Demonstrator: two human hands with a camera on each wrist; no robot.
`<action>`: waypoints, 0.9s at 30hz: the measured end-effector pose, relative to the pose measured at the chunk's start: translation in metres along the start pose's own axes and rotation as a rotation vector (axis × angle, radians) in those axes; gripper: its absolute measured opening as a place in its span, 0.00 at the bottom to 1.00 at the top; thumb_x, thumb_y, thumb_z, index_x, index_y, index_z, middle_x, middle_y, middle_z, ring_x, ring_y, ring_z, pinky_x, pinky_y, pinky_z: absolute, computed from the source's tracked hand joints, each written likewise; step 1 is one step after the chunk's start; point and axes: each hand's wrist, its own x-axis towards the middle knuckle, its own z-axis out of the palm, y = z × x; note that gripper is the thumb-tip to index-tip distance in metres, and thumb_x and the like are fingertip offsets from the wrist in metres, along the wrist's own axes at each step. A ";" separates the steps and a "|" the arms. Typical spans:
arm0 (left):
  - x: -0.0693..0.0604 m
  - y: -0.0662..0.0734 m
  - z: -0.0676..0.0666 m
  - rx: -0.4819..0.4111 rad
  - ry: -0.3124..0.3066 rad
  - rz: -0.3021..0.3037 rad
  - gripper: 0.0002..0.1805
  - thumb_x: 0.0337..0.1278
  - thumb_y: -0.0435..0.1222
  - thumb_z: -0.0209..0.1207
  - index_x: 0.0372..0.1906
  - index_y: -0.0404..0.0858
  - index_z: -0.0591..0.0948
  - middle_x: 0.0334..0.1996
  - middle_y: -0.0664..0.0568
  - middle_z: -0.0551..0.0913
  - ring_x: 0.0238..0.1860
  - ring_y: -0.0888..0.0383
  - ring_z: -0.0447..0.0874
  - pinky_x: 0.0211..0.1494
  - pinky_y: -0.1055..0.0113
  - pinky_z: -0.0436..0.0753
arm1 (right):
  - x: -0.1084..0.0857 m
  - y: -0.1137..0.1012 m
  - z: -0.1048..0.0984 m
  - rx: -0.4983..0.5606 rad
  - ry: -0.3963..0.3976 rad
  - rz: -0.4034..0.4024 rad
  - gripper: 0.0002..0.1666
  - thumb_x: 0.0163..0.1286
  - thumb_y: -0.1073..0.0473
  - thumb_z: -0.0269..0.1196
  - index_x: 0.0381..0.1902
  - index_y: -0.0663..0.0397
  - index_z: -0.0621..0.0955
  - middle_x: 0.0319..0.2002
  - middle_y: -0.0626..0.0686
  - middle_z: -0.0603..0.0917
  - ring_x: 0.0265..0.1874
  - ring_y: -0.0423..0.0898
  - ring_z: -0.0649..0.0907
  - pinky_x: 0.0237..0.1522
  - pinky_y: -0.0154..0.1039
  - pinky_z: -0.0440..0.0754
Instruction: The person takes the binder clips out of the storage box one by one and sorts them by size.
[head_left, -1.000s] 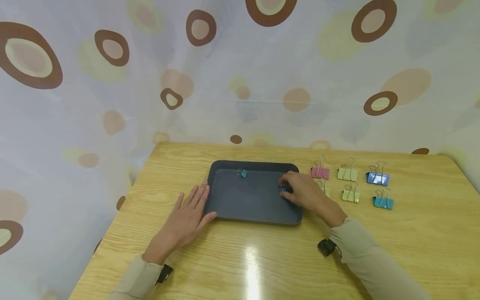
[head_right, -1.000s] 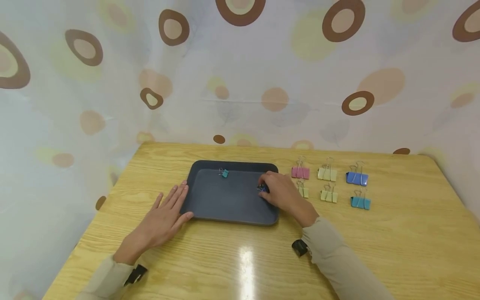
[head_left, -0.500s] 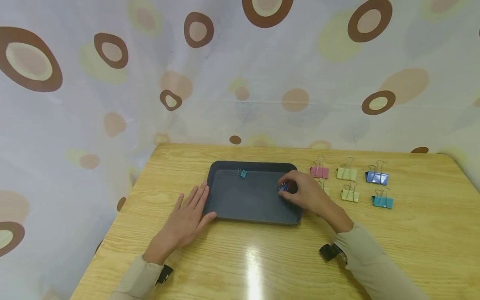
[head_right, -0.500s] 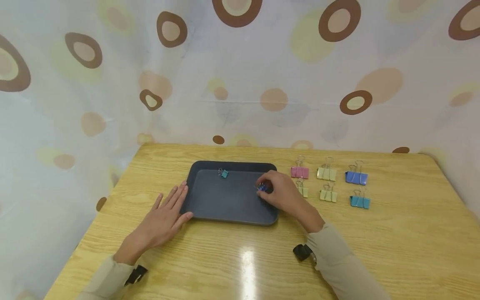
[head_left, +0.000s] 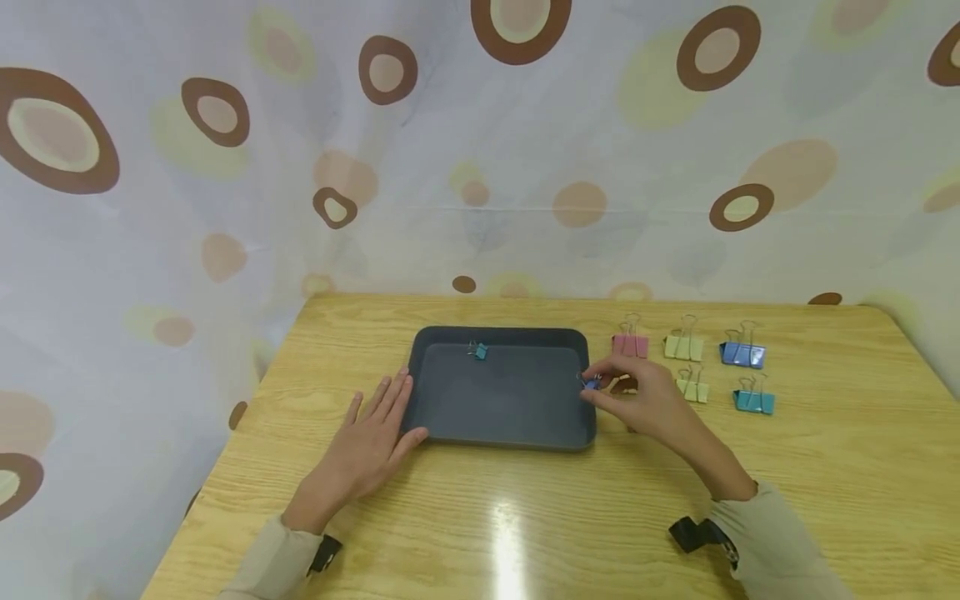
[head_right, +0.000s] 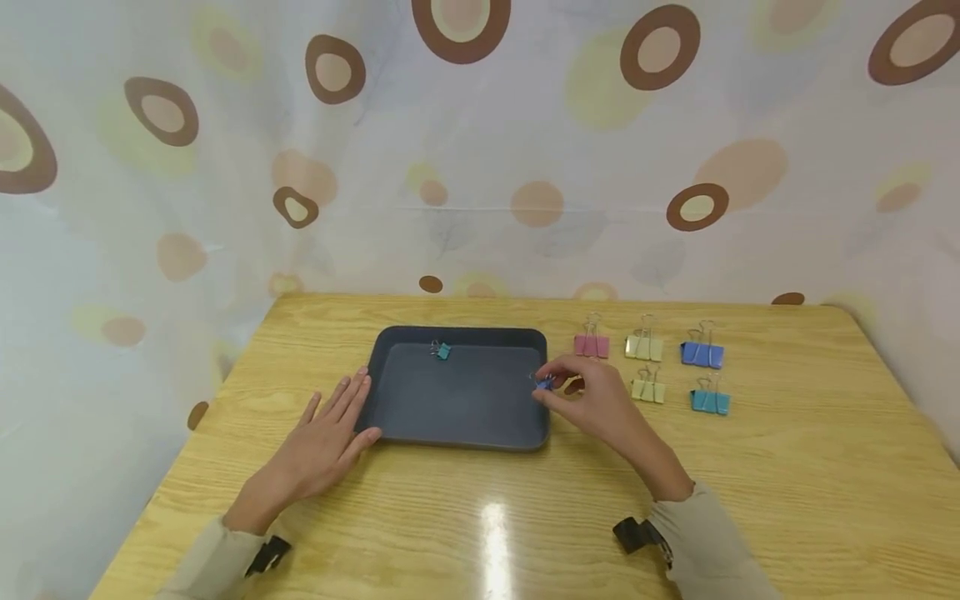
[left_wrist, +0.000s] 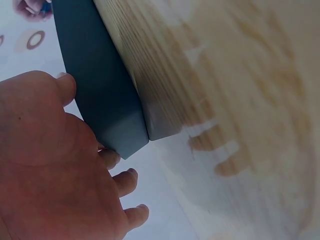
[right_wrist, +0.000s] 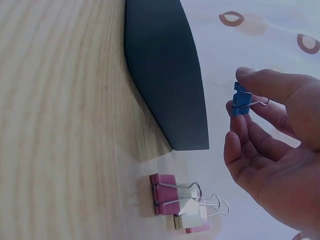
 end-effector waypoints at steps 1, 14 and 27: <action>0.000 0.000 0.000 0.003 0.003 0.000 0.43 0.81 0.57 0.43 0.82 0.32 0.49 0.83 0.43 0.45 0.81 0.41 0.45 0.78 0.35 0.48 | -0.003 0.001 -0.002 0.017 0.004 0.002 0.11 0.66 0.64 0.73 0.45 0.57 0.88 0.41 0.49 0.88 0.36 0.42 0.84 0.36 0.36 0.86; -0.003 0.003 -0.001 0.005 0.011 0.000 0.43 0.80 0.56 0.45 0.82 0.32 0.50 0.83 0.43 0.46 0.81 0.41 0.47 0.77 0.34 0.49 | -0.045 0.012 -0.023 0.083 0.044 0.100 0.10 0.68 0.63 0.72 0.47 0.57 0.87 0.42 0.52 0.88 0.35 0.43 0.89 0.39 0.34 0.86; -0.001 0.002 -0.001 -0.012 0.000 -0.001 0.42 0.81 0.57 0.42 0.82 0.32 0.49 0.83 0.43 0.45 0.81 0.41 0.46 0.77 0.33 0.48 | -0.077 0.035 -0.048 0.242 0.029 0.208 0.13 0.73 0.66 0.65 0.52 0.68 0.85 0.50 0.63 0.87 0.43 0.41 0.90 0.42 0.37 0.88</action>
